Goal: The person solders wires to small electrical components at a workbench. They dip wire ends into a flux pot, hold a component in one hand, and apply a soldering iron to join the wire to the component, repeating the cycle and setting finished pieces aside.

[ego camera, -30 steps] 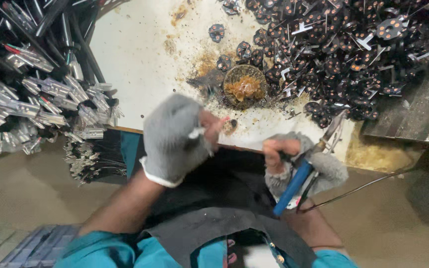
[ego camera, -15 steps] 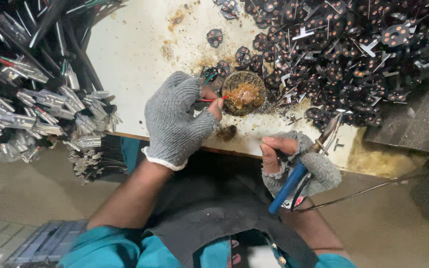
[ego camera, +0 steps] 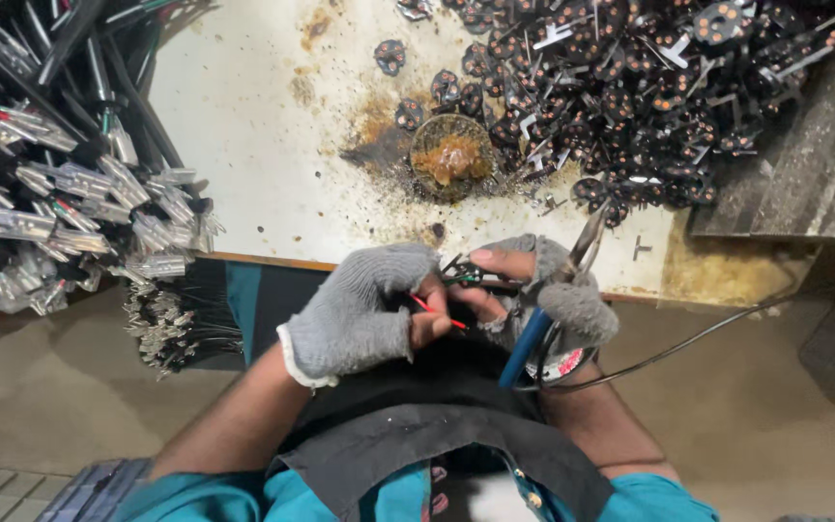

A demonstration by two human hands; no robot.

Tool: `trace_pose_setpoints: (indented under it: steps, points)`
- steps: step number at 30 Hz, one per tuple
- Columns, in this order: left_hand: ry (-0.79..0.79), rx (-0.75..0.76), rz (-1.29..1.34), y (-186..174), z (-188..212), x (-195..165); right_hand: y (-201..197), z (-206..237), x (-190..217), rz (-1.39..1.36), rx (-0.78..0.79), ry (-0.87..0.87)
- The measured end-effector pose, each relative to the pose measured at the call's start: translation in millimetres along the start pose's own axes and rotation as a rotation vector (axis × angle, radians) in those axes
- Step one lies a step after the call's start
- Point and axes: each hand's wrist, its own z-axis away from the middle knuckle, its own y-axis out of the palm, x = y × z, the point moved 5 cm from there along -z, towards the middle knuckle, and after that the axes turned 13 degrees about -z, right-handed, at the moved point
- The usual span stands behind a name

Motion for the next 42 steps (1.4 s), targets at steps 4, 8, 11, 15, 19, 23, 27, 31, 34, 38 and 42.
trace_pose_setpoints:
  steps: [4,8,11,15,19,23,27,31,34,38,42]
  points:
    - [0.127,-0.138,-0.25,-1,6,-17,-5,-4,8,0.097,0.015,-0.042]
    - [0.352,-0.077,-0.385,-11,12,-31,0,-16,18,0.373,0.178,-0.04]
    - [0.27,-0.148,-0.7,-13,3,-16,9,-24,19,0.536,0.196,-0.111]
    - [0.241,-0.364,-0.687,-12,-4,3,8,-22,17,0.584,0.042,-0.097]
    - [0.221,-0.414,-0.672,-14,-1,8,6,-20,13,0.576,0.06,-0.061]
    - [0.179,-0.373,-0.703,-13,-3,6,8,-21,12,0.634,0.082,-0.09]
    - [0.132,-0.342,-0.712,-13,-5,3,8,-23,14,0.614,0.078,-0.086]
    - [0.13,-0.339,-0.73,-13,-5,-1,10,-24,17,0.632,0.092,-0.128]
    - [0.124,-0.341,-0.763,-12,-6,-1,10,-26,18,0.599,0.094,-0.109]
    - [0.129,-0.427,-0.818,-7,-7,-1,10,-26,21,0.569,0.086,-0.136]
    - [0.13,-0.451,-0.863,-4,-9,0,11,-26,23,0.544,0.11,-0.129]
